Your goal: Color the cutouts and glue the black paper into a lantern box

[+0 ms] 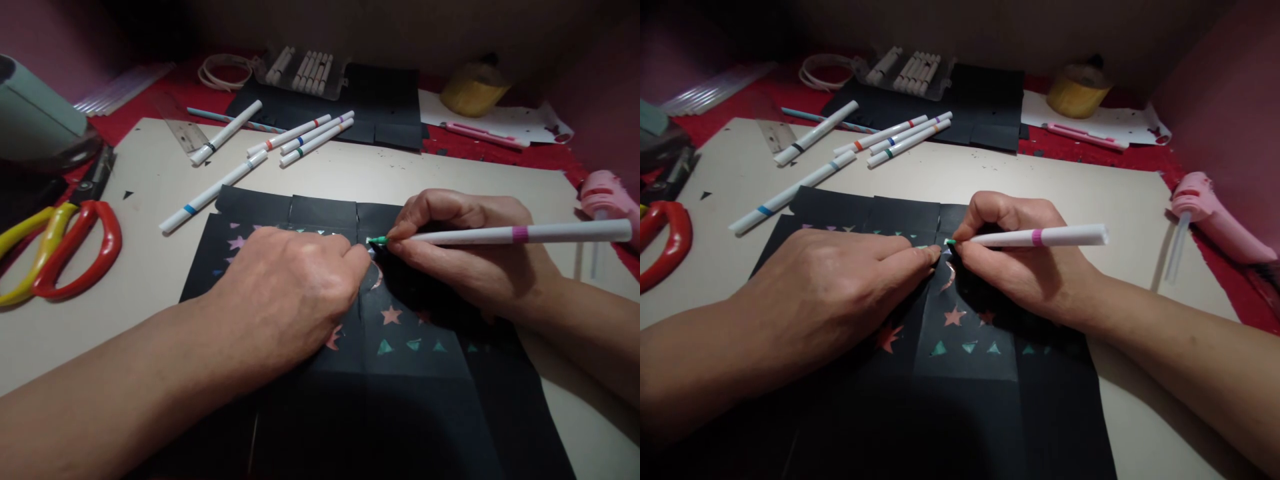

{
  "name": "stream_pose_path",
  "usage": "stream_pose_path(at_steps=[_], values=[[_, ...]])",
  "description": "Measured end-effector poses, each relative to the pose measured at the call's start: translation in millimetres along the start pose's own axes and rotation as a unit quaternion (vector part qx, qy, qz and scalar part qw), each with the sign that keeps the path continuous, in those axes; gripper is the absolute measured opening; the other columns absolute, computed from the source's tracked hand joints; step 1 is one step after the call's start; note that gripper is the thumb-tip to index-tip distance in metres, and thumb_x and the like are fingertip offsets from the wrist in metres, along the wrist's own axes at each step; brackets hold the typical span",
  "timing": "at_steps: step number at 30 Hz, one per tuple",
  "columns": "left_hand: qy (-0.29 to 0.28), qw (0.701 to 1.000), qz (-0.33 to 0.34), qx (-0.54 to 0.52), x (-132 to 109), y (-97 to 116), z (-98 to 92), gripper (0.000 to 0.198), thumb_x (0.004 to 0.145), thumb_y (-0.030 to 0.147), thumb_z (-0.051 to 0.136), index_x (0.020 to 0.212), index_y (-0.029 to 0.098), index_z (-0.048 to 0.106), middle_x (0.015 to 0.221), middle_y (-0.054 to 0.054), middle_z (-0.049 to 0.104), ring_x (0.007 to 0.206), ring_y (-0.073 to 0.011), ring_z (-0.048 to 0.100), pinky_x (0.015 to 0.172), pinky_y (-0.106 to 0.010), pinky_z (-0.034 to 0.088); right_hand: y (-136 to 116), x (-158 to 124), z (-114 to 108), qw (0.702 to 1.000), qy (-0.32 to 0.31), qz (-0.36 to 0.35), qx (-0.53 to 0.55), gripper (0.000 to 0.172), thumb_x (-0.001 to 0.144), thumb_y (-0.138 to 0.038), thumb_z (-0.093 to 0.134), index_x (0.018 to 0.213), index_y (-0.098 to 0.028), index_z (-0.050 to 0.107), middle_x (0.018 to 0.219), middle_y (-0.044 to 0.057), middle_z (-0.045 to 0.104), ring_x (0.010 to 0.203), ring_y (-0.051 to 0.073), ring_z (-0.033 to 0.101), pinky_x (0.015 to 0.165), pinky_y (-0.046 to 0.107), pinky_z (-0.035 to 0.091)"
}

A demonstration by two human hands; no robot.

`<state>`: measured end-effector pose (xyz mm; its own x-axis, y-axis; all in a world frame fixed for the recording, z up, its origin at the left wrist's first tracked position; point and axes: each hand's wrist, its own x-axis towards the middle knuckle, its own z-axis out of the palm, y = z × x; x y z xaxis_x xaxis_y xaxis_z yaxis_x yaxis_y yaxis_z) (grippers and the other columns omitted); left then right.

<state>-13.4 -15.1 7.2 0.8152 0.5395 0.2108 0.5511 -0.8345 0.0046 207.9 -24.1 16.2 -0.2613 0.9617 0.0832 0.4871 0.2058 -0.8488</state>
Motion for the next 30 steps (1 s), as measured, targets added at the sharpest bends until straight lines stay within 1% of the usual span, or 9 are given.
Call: stream_pose_path(at_steps=[2, 7, 13, 18, 24, 27, 30], values=[[-0.008, 1.0, 0.0, -0.001, -0.1, 0.2, -0.7, 0.008, 0.083, 0.018, 0.052, 0.085, 0.022, 0.059, 0.063, 0.001, 0.055, 0.05, -0.017, 0.048, 0.049, -0.033, 0.018, 0.1, 0.2, 0.2, 1.0, 0.008, -0.004, 0.001, 0.014, 0.08, -0.017, 0.071, 0.073, -0.024, 0.062, 0.068, -0.001, 0.066, 0.054, 0.014, 0.058, 0.049, 0.028, 0.046], [0.002, 1.0, 0.001, 0.006, -0.2, 0.2, -0.7, 0.013, 0.082, 0.016, 0.049, 0.084, 0.022, 0.06, 0.064, 0.0, 0.056, 0.051, -0.0177, 0.047, 0.049, -0.034, 0.019, -0.8, 1.1, -0.2, 0.999, 0.024, -0.032, -0.019, 0.015, 0.078, -0.013, 0.071, 0.071, -0.023, 0.063, 0.067, -0.002, 0.065, 0.056, 0.013, 0.056, 0.052, 0.028, 0.046], [0.003, 1.0, -0.004, 0.005, 1.5, 0.5, 0.2, 0.014, 0.084, 0.017, 0.047, 0.083, 0.023, 0.06, 0.062, 0.0, 0.055, 0.05, -0.0172, 0.047, 0.048, -0.034, 0.02, 0.8, -0.2, 0.2, 1.0, 0.007, -0.015, -0.001, 0.011, 0.081, -0.018, 0.071, 0.075, -0.024, 0.063, 0.071, -0.001, 0.067, 0.058, 0.014, 0.059, 0.051, 0.029, 0.046], [-0.005, 1.0, -0.005, 0.013, 1.4, 0.6, -1.3, 0.018, 0.086, 0.015, 0.044, 0.083, 0.022, 0.061, 0.062, -0.001, 0.055, 0.05, -0.0179, 0.048, 0.048, -0.034, 0.019, 1.1, 0.4, -0.2, 1.0, -0.005, -0.022, -0.013, 0.012, 0.081, -0.022, 0.073, 0.075, -0.024, 0.063, 0.072, 0.001, 0.068, 0.06, 0.015, 0.06, 0.05, 0.028, 0.045], [-0.016, 1.0, -0.008, 0.007, 1.1, -0.3, -1.5, 0.016, 0.084, 0.018, 0.049, 0.086, 0.023, 0.063, 0.065, -0.001, 0.06, 0.051, -0.0174, 0.048, 0.048, -0.033, 0.021, -0.7, 0.3, -1.7, 0.999, 0.015, -0.029, -0.02, 0.011, 0.079, -0.016, 0.07, 0.073, -0.023, 0.063, 0.067, -0.002, 0.066, 0.054, 0.012, 0.055, 0.05, 0.027, 0.045], [-0.013, 1.0, -0.01, 0.002, 1.5, 0.0, -0.9, 0.018, 0.082, 0.017, 0.048, 0.086, 0.022, 0.064, 0.065, -0.002, 0.061, 0.051, -0.0179, 0.047, 0.048, -0.034, 0.021, -1.0, 0.9, -1.3, 0.999, 0.016, -0.03, -0.027, 0.012, 0.078, -0.016, 0.071, 0.073, -0.023, 0.063, 0.069, -0.002, 0.067, 0.057, 0.013, 0.056, 0.051, 0.027, 0.044], [-0.006, 1.0, -0.007, 0.0, 1.7, 0.2, -1.1, 0.019, 0.084, 0.016, 0.046, 0.086, 0.022, 0.064, 0.064, -0.002, 0.06, 0.051, -0.0183, 0.048, 0.048, -0.034, 0.021, -0.5, 1.1, -0.9, 1.0, 0.008, -0.021, -0.012, 0.012, 0.079, -0.018, 0.072, 0.073, -0.024, 0.063, 0.069, -0.001, 0.067, 0.057, 0.014, 0.057, 0.05, 0.027, 0.044]])
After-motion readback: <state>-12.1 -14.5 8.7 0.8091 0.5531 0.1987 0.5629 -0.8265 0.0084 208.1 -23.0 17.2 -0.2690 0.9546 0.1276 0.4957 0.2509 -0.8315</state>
